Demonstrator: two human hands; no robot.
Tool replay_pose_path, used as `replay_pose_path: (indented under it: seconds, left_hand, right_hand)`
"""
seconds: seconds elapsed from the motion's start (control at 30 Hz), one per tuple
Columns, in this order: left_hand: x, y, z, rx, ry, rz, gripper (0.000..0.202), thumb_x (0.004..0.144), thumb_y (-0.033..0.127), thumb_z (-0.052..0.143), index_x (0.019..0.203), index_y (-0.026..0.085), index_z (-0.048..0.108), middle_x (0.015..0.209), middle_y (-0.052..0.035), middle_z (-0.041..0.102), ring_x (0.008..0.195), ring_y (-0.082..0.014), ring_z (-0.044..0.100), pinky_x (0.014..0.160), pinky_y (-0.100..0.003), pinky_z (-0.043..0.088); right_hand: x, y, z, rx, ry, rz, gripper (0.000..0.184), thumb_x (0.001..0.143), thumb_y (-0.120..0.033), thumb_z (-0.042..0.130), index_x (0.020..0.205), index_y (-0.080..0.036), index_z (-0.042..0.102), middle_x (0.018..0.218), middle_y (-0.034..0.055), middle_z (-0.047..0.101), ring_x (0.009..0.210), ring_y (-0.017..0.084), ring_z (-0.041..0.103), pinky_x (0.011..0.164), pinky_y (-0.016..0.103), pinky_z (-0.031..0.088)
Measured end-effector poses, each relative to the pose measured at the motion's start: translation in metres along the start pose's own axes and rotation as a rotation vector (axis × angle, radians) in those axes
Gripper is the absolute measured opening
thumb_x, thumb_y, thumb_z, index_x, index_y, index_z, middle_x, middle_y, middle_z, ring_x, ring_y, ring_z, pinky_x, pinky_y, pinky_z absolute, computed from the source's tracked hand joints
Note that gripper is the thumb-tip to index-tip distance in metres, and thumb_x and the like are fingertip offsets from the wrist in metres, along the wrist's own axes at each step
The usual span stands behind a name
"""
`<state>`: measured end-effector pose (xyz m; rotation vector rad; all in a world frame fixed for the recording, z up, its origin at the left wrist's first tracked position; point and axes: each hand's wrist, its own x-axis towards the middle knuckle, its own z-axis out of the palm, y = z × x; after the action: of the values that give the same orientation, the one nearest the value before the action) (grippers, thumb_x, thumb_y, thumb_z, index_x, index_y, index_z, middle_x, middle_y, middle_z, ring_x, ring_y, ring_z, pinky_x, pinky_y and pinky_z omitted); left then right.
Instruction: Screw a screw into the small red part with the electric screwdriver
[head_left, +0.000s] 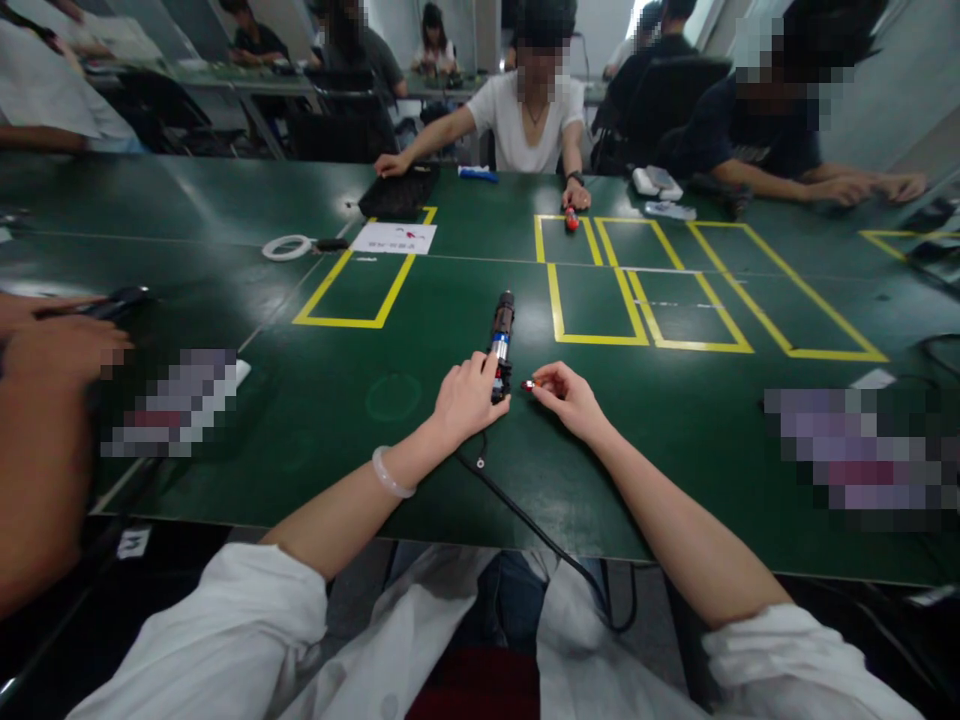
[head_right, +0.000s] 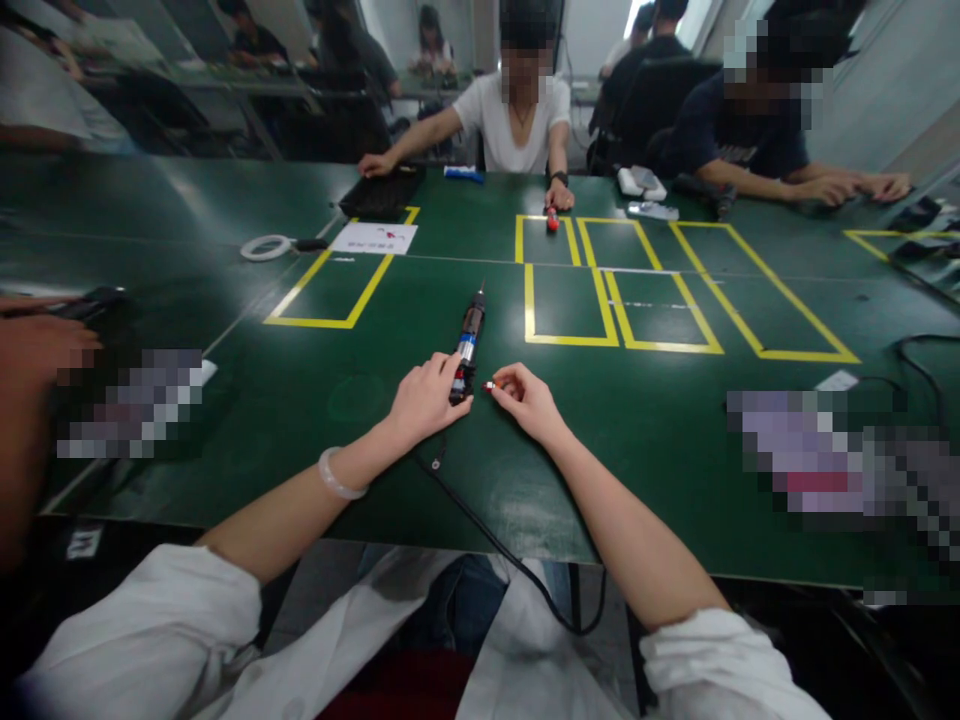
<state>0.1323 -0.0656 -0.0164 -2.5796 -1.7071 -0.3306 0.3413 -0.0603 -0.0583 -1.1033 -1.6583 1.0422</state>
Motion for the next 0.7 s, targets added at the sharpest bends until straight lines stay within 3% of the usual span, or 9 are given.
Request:
replay_pose_path:
  seconds: [0.17, 0.37, 0.57, 0.7]
  left_hand:
    - [0.0, 0.021, 0.002, 0.014, -0.014, 0.066, 0.062, 0.087, 0.046, 0.057, 0.138, 0.015, 0.043, 0.118, -0.0172, 0.055, 0.104, -0.0316, 0.058, 0.084, -0.042, 0.043]
    - [-0.002, 0.021, 0.002, 0.03, -0.012, 0.096, 0.061, 0.087, 0.043, 0.054, 0.138, 0.011, 0.043, 0.12, -0.0184, 0.055, 0.101, -0.0316, 0.058, 0.083, -0.042, 0.043]
    - [-0.005, 0.021, 0.005, 0.003, -0.007, 0.092, 0.06, 0.087, 0.042, 0.055, 0.139, 0.015, 0.042, 0.122, -0.0175, 0.054, 0.105, -0.0318, 0.058, 0.086, -0.042, 0.042]
    - [-0.006, 0.021, 0.007, -0.003, 0.002, 0.081, 0.065, 0.086, 0.042, 0.057, 0.142, 0.017, 0.039, 0.124, -0.0174, 0.053, 0.106, -0.0324, 0.057, 0.087, -0.043, 0.043]
  right_hand:
    - [0.0, -0.004, -0.003, -0.11, 0.035, -0.034, 0.02, 0.084, -0.037, 0.064, 0.093, -0.02, 0.057, 0.071, -0.0026, 0.055, 0.06, 0.012, 0.048, 0.059, 0.026, 0.041]
    - [0.0, -0.005, -0.001, -0.202, 0.002, -0.056, 0.013, 0.084, -0.029, 0.063, 0.092, -0.02, 0.058, 0.074, -0.0014, 0.057, 0.062, 0.013, 0.05, 0.064, 0.028, 0.042]
    - [0.001, -0.003, 0.001, -0.302, 0.021, -0.137, 0.012, 0.083, -0.028, 0.065, 0.092, -0.02, 0.064, 0.086, 0.0032, 0.059, 0.071, 0.015, 0.054, 0.068, 0.03, 0.045]
    - [-0.001, -0.005, 0.001, -0.238, 0.022, -0.112, 0.019, 0.084, -0.029, 0.065, 0.1, -0.02, 0.061, 0.083, 0.0023, 0.064, 0.07, 0.015, 0.057, 0.068, 0.03, 0.046]
